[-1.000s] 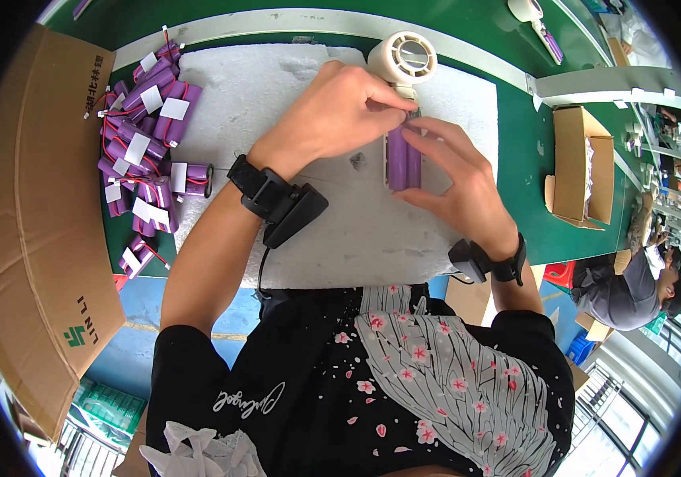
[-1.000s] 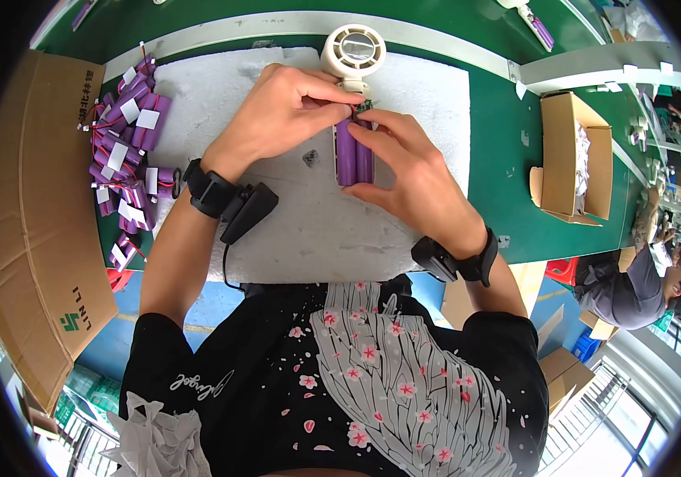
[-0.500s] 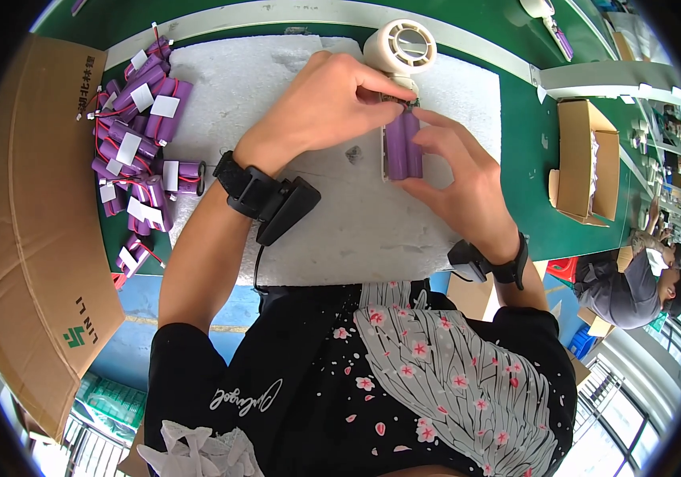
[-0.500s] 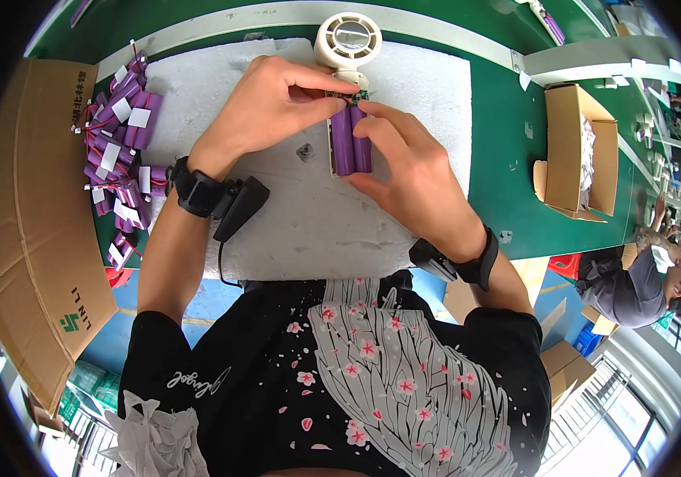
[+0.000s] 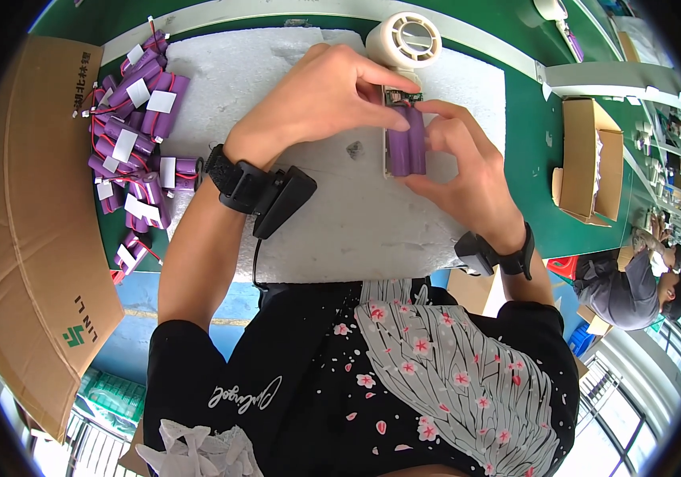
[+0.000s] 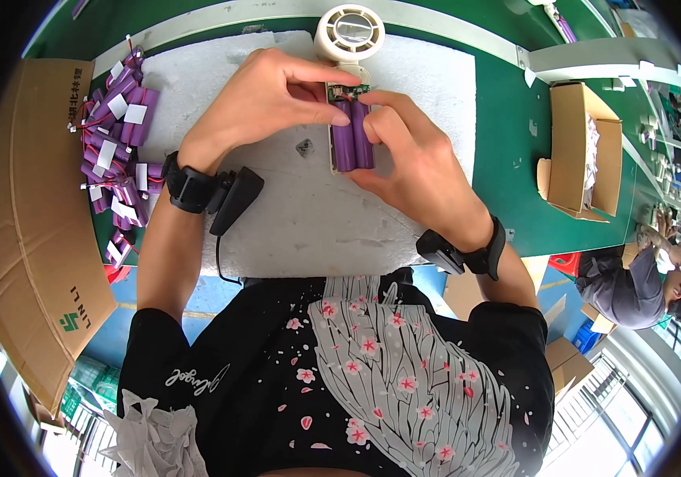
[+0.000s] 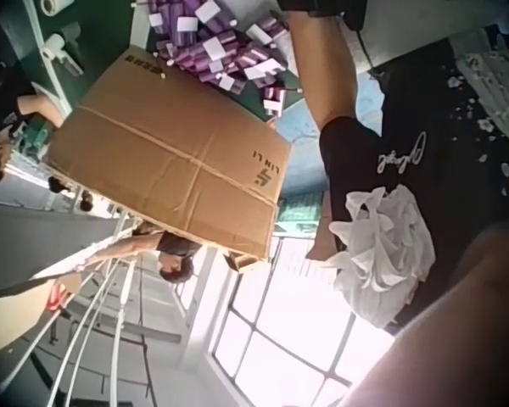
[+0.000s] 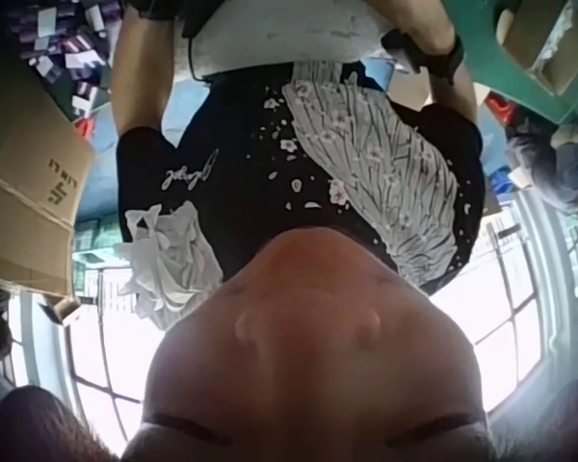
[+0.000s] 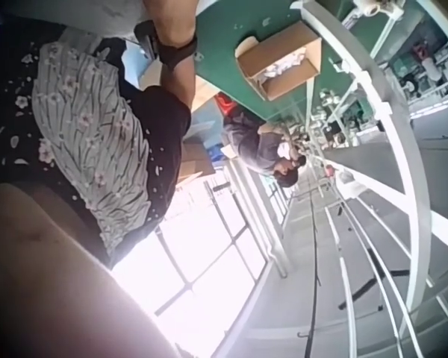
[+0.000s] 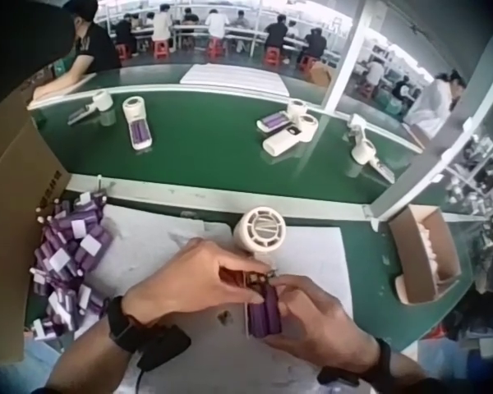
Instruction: The person picks up a battery pack and a circuit board, connects the wires, and places them into a plastic housing. After testing the connection, they remove the components and repeat the process with a new battery pack and circuit board.
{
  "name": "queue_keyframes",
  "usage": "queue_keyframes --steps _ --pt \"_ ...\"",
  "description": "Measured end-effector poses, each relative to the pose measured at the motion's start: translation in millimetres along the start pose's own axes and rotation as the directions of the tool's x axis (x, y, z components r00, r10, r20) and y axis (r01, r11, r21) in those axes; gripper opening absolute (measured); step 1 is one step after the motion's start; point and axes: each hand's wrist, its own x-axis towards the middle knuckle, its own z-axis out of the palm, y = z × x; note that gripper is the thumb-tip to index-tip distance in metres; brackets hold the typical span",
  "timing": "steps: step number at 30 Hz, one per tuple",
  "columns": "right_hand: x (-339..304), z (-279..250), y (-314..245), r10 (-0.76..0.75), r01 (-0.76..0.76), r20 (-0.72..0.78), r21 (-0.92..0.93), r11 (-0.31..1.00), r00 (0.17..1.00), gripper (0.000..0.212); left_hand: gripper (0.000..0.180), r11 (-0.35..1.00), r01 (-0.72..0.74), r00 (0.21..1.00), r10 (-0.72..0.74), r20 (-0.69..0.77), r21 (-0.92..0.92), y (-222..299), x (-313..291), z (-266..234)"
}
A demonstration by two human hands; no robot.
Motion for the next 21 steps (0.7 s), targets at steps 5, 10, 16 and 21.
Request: queue_keyframes --steps 5,10,16,21 --pt "2 2 1 0.051 -0.053 0.023 0.063 0.997 0.998 0.051 0.037 0.999 -0.036 0.999 0.035 -0.013 -0.020 1 0 1" --pt "10 1 -4 0.105 -0.109 0.073 0.053 0.993 0.992 0.056 0.038 0.999 -0.011 1.000 0.010 -0.019 -0.045 -1 -1 1" --pt "16 -1 -8 0.106 -0.109 0.083 0.026 0.994 0.991 0.061 0.038 0.998 0.042 0.998 -0.040 0.040 -0.052 4 0 -1" --pt "21 -1 -8 0.174 -0.183 0.134 0.057 0.981 0.976 0.066 0.038 0.995 0.068 0.996 -0.064 0.056 -0.074 7 2 -3"
